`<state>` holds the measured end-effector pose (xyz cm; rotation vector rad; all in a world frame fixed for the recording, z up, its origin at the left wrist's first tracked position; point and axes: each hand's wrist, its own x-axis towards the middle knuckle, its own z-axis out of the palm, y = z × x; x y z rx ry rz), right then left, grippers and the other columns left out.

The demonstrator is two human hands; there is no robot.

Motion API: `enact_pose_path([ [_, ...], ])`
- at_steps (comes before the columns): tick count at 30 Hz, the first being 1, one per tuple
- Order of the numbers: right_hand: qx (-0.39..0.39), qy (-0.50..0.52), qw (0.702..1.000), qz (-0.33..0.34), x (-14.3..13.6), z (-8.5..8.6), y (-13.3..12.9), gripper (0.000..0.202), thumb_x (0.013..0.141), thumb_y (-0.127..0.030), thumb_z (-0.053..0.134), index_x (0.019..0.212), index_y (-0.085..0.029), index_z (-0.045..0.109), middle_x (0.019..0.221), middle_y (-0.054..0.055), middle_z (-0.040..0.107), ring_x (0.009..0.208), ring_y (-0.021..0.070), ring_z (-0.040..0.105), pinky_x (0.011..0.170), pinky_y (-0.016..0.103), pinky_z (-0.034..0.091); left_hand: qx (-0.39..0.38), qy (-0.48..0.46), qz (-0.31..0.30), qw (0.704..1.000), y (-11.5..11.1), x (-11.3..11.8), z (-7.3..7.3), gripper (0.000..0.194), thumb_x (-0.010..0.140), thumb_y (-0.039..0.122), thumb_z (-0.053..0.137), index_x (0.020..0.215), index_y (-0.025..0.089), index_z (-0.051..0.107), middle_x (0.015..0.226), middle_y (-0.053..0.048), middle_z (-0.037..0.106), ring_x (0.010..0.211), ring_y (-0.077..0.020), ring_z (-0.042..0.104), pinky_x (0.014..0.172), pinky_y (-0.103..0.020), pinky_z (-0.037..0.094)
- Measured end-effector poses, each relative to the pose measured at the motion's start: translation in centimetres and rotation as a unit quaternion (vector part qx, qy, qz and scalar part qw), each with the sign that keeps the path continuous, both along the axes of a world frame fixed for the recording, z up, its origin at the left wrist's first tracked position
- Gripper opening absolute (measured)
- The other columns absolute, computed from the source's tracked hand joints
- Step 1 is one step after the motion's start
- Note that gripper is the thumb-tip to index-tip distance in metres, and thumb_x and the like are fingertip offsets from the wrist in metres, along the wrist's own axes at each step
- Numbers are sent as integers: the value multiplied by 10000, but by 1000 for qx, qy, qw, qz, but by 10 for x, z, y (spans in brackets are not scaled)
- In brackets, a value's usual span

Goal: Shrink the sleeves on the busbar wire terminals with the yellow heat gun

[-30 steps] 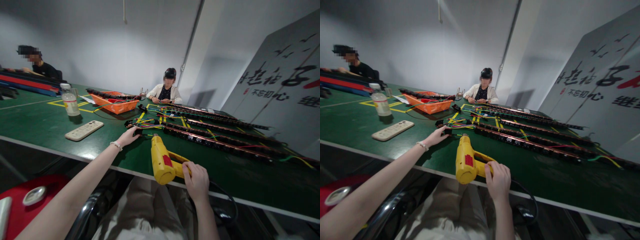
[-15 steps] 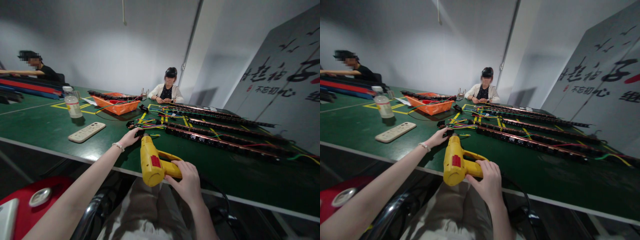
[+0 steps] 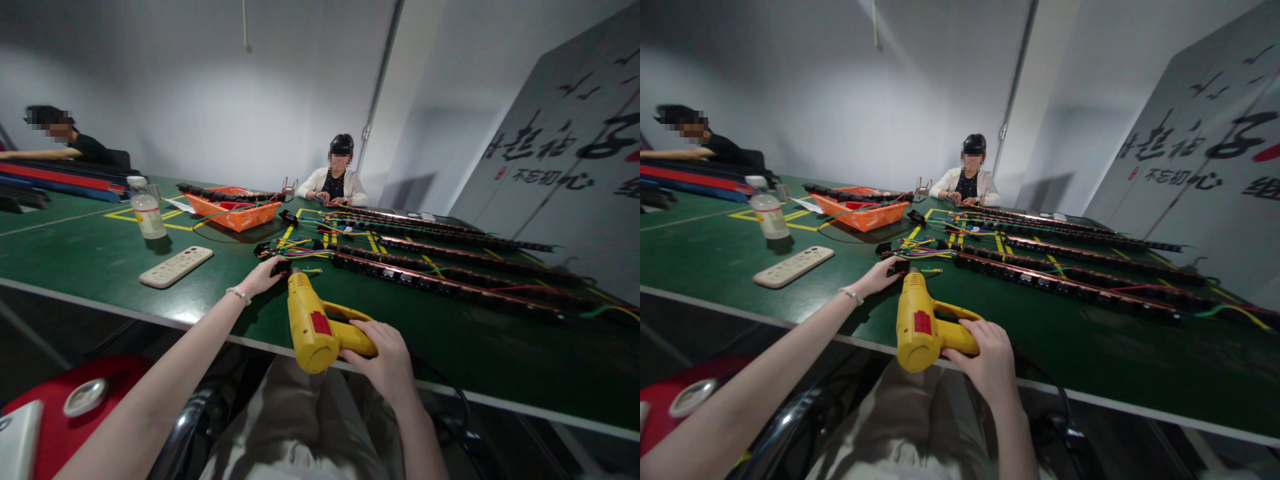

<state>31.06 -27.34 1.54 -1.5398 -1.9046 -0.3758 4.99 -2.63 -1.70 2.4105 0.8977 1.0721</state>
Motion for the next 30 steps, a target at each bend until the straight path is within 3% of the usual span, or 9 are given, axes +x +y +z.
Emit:
enact_pose_path([
  [19, 20, -33, 998, -49, 57, -3, -10, 539, 733, -641, 584, 1075, -226, 625, 984, 14, 645, 892, 179, 575, 810, 329, 413, -1, -7, -8, 1000, 3, -3, -4, 413, 799, 281, 537, 1189, 148, 510, 1172, -86, 580, 1079, -206, 556, 953, -363, 459],
  [30, 28, -46, 995, -88, 38, -4, -15, 435, 747, -548, 621, 1031, -220, 583, 940, -2, 623, 860, 172, 540, 796, 314, 359, 1, -16, -19, 1000, 6, -2, -5, 418, 818, 320, 528, 1199, 149, 507, 1163, -87, 581, 1075, -214, 557, 959, -373, 453],
])
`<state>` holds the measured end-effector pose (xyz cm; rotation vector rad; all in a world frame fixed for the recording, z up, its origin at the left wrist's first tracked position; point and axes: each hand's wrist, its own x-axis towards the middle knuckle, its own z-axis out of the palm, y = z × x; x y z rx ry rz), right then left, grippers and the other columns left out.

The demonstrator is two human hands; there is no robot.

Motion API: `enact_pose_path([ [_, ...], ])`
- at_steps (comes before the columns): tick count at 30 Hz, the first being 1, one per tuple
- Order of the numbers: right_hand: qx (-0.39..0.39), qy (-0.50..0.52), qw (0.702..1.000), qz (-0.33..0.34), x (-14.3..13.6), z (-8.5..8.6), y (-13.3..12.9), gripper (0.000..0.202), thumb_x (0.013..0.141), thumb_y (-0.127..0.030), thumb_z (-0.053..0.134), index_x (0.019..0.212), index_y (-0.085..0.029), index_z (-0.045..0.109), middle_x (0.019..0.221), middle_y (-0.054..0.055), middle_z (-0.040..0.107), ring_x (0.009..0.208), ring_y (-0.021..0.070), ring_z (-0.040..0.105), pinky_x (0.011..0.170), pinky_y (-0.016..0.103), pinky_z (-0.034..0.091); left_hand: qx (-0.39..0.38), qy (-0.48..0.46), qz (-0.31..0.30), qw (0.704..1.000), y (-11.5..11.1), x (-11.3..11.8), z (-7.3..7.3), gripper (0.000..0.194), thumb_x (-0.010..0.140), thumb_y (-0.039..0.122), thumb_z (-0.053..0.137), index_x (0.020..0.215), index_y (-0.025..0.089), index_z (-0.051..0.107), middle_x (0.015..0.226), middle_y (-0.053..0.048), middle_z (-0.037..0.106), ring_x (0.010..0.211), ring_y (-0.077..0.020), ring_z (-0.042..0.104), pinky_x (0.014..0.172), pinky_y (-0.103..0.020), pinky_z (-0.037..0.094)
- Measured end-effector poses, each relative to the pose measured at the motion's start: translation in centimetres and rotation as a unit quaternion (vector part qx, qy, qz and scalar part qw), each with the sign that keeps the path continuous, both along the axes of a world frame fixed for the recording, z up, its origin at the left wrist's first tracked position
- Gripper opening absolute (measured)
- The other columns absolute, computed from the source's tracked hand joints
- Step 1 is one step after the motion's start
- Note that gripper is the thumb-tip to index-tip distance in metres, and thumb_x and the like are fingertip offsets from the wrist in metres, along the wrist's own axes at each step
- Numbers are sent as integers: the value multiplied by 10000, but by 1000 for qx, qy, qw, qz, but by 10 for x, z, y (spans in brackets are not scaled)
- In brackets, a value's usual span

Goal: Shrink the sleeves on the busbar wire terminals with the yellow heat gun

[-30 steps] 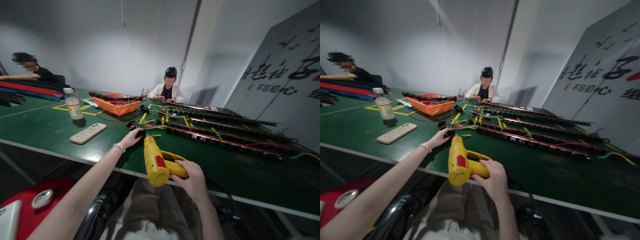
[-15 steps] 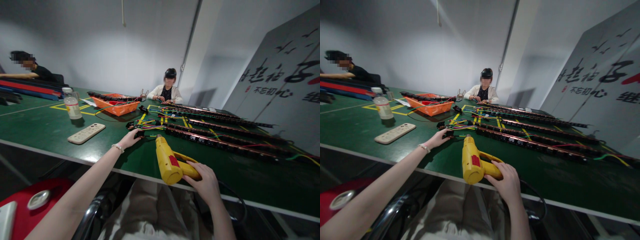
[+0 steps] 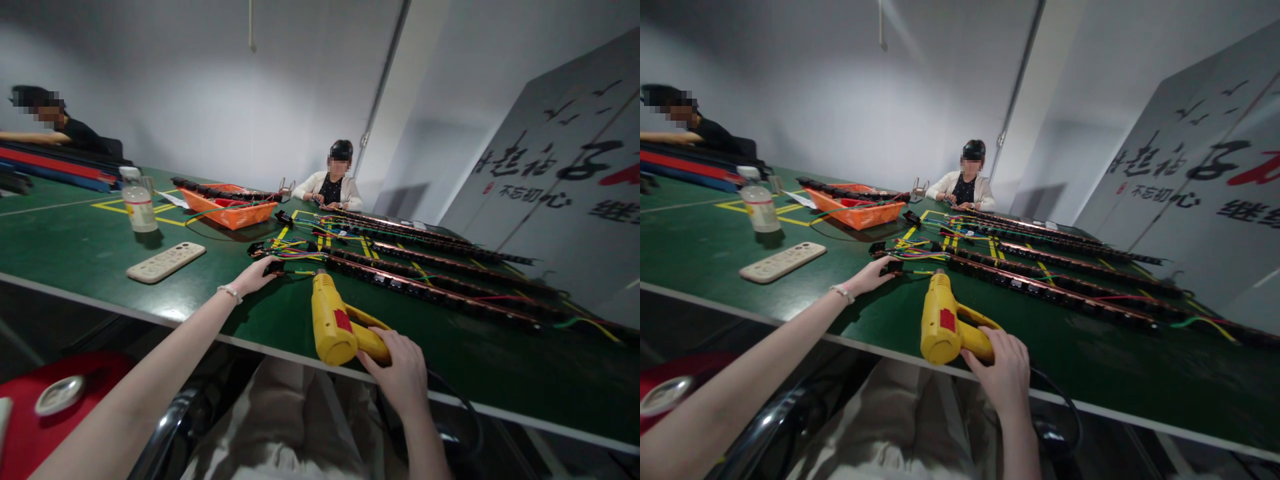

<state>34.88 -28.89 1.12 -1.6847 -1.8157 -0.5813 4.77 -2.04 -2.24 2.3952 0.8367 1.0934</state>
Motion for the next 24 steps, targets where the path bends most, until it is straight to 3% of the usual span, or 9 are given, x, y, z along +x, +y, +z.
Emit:
enact_pose_path([
  [10, 6, 4, 1000, -5, -36, -2, 5, 409, 744, -502, 638, 1006, -195, 574, 943, 15, 613, 862, 184, 517, 822, 329, 329, -3, 17, 27, 999, -1, 1, 0, 568, 814, 269, 514, 1356, 164, 380, 1320, -105, 495, 1205, -238, 490, 1037, -404, 392],
  [24, 6, 28, 998, 50, -75, -1, 16, 397, 728, -482, 654, 996, -195, 589, 933, 20, 613, 896, 184, 513, 862, 323, 329, 28, 15, 58, 998, 4, 1, -5, 516, 804, 179, 444, 1316, 121, 414, 1329, -117, 485, 1257, -219, 443, 1091, -406, 340],
])
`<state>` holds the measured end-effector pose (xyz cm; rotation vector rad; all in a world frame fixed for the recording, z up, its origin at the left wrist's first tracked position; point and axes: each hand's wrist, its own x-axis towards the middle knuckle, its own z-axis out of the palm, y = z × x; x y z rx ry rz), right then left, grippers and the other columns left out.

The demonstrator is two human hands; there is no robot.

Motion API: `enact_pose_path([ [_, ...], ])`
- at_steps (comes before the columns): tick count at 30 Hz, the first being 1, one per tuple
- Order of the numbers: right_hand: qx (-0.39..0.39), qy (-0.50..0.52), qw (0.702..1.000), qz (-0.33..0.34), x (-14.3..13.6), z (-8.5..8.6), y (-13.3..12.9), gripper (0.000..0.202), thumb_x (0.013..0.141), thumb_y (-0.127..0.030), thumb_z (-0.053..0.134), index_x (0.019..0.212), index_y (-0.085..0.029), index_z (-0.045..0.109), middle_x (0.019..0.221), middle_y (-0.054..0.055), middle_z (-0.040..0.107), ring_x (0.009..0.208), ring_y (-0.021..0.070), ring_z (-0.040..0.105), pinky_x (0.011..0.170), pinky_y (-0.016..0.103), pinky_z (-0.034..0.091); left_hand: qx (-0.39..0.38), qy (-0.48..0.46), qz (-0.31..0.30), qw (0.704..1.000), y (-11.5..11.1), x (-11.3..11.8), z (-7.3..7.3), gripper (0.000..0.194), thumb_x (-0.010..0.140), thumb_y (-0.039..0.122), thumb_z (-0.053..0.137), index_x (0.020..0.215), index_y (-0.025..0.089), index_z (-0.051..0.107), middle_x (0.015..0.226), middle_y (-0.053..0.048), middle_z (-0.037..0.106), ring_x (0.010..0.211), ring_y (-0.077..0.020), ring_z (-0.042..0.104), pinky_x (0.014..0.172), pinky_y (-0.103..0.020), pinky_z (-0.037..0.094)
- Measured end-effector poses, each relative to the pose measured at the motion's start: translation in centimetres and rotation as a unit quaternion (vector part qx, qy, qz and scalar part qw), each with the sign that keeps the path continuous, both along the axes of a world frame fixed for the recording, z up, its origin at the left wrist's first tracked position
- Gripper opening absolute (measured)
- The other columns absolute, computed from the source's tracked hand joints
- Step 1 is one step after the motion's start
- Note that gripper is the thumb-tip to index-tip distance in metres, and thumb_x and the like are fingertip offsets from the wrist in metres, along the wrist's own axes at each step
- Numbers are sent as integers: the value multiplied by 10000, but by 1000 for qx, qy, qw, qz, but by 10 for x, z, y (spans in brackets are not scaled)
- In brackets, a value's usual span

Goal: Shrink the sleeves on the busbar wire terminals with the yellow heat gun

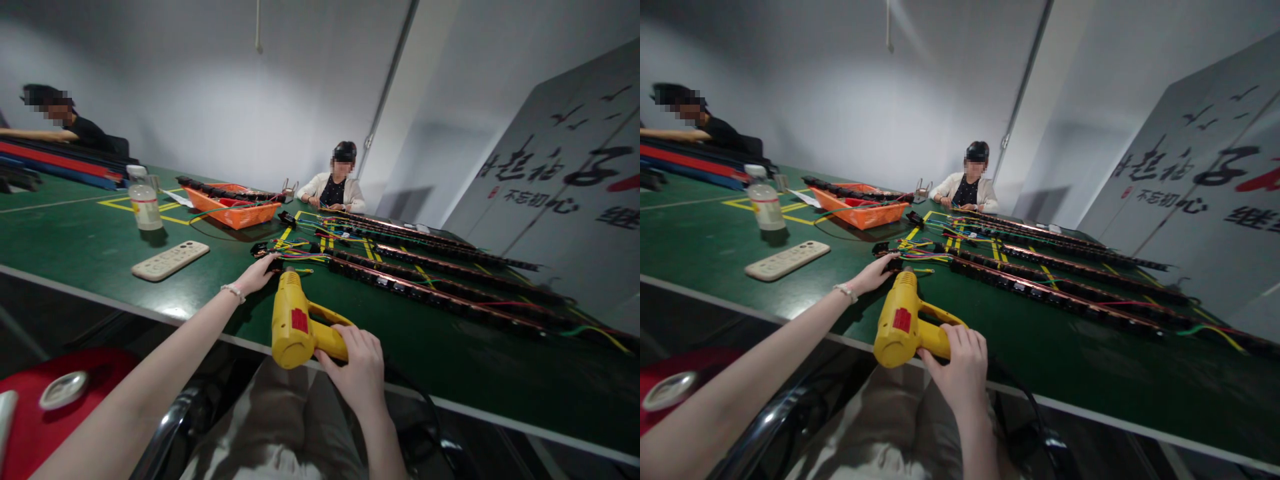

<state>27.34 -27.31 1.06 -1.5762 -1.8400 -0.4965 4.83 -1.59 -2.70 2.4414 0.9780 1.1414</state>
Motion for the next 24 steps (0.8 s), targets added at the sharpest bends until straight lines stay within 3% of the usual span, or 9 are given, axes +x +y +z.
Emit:
enact_pose_path([
  [15, -9, -4, 1000, 18, 11, 0, 1, 429, 735, -522, 643, 1006, -193, 596, 944, 37, 621, 911, 197, 535, 858, 330, 362, -18, -10, 4, 1000, -2, 3, -3, 563, 805, 110, 377, 1367, 81, 344, 1386, -153, 406, 1324, -224, 352, 1136, -422, 265],
  [24, -7, -17, 1000, 18, 44, 1, -3, 432, 715, -528, 660, 994, -205, 595, 937, 9, 629, 895, 168, 551, 832, 303, 382, -42, -13, 6, 999, 0, 3, -3, 560, 774, 38, 344, 1330, 88, 396, 1360, -148, 427, 1308, -214, 372, 1133, -420, 268],
])
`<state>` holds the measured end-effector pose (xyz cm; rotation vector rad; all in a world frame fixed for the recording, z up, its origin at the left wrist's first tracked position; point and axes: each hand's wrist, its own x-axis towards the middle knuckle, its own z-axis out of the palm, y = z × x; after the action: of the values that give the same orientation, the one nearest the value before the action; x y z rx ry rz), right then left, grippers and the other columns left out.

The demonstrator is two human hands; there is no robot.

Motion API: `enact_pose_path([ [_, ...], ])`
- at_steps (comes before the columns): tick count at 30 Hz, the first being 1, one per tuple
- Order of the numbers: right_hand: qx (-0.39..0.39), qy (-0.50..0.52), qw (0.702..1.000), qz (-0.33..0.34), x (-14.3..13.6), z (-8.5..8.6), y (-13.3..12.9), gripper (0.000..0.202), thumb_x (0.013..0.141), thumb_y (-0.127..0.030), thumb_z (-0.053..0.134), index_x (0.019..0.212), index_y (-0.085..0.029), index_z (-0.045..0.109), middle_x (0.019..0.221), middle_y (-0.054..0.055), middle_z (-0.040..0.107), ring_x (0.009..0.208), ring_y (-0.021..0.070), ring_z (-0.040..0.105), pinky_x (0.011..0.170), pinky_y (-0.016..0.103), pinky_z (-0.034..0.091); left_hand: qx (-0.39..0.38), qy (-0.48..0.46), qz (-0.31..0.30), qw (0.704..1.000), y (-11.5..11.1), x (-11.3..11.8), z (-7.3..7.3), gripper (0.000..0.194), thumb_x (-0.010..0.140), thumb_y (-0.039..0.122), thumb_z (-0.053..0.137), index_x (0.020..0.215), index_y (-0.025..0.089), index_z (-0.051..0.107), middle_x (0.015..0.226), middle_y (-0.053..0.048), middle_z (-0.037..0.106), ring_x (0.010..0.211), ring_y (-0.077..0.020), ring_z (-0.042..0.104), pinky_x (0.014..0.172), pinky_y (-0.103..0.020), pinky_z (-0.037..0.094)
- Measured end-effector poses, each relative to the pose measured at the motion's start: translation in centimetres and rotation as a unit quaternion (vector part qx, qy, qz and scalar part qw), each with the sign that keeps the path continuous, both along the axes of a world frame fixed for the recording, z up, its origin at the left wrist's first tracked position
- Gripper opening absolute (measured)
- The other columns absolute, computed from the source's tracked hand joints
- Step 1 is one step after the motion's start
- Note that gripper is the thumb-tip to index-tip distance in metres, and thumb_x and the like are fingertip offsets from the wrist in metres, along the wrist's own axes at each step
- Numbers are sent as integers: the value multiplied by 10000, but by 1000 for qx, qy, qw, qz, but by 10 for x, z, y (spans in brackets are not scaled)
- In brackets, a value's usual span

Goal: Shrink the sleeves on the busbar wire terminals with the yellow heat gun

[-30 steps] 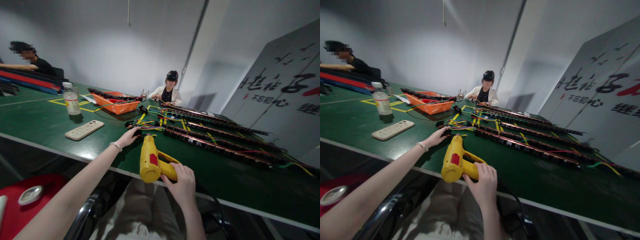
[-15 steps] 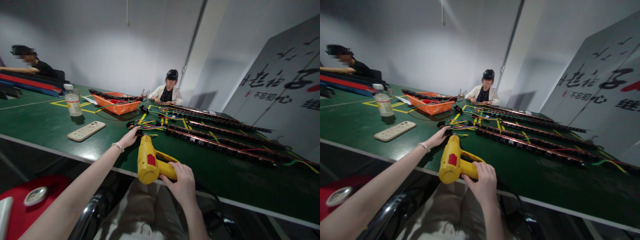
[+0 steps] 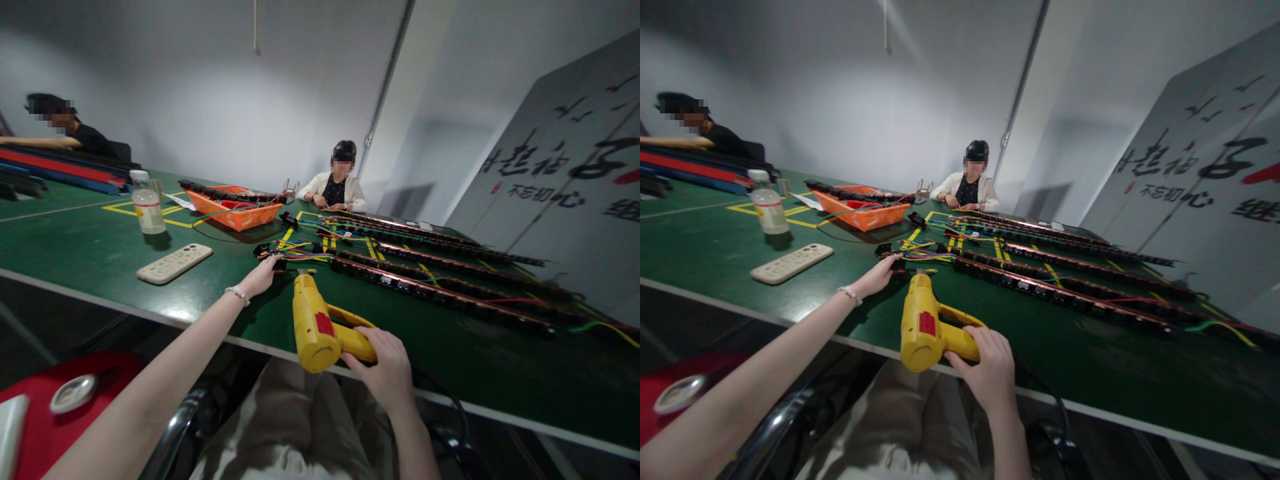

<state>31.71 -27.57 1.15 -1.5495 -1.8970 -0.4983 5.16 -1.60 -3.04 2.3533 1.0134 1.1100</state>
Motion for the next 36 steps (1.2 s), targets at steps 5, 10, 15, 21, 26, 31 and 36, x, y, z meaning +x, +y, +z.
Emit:
enact_pose_path([
  [5, 8, 0, 1000, -16, 16, -1, -3, 422, 714, -526, 655, 978, -201, 601, 937, 15, 634, 881, 164, 560, 815, 304, 394, 17, 5, 0, 1000, 0, -1, -1, 547, 771, 44, 351, 1307, 129, 419, 1324, -117, 456, 1285, -213, 394, 1118, -419, 301],
  [10, 8, -1, 999, -32, 29, 1, -5, 454, 730, -583, 610, 962, -194, 609, 910, 30, 640, 851, 175, 568, 785, 316, 401, 15, 1, -4, 1000, 0, -2, 0, 536, 766, 51, 363, 1290, 135, 433, 1307, -117, 468, 1271, -216, 407, 1109, -426, 312],
  [15, 4, -3, 999, -45, 36, 2, -7, 481, 751, -621, 565, 964, -192, 605, 911, 36, 637, 834, 176, 567, 770, 317, 395, 14, -3, -6, 1000, -1, -2, 1, 540, 753, 50, 365, 1282, 126, 442, 1302, -120, 474, 1263, -213, 415, 1111, -421, 311],
  [21, 1, -13, 998, -62, 33, -1, -8, 445, 751, -579, 592, 978, -197, 582, 912, 14, 621, 844, 167, 548, 774, 305, 371, 18, 2, -4, 1000, 0, -2, 1, 534, 751, 57, 359, 1273, 128, 448, 1287, -117, 481, 1250, -213, 426, 1100, -420, 327],
  [26, 10, -19, 997, -80, 22, -4, -11, 437, 755, -543, 606, 993, -179, 562, 920, 31, 611, 859, 179, 528, 799, 317, 353, 15, 8, -5, 1000, 1, -1, 2, 537, 753, 57, 348, 1278, 117, 442, 1296, -122, 475, 1253, -212, 423, 1112, -417, 310],
  [31, 11, -20, 997, -80, 7, -3, -11, 420, 774, -539, 586, 990, -179, 566, 919, 36, 609, 851, 181, 517, 816, 326, 335, 11, 6, -6, 1000, 3, -2, 2, 539, 739, 62, 365, 1266, 126, 453, 1285, -118, 490, 1245, -218, 432, 1105, -434, 320],
  [36, 9, -15, 997, -69, -8, -1, -7, 400, 784, -512, 579, 996, -173, 572, 929, 47, 611, 863, 194, 517, 826, 332, 327, 11, 2, -11, 1000, 4, -2, 1, 540, 735, 60, 362, 1264, 117, 457, 1282, -126, 495, 1248, -220, 432, 1101, -429, 321],
])
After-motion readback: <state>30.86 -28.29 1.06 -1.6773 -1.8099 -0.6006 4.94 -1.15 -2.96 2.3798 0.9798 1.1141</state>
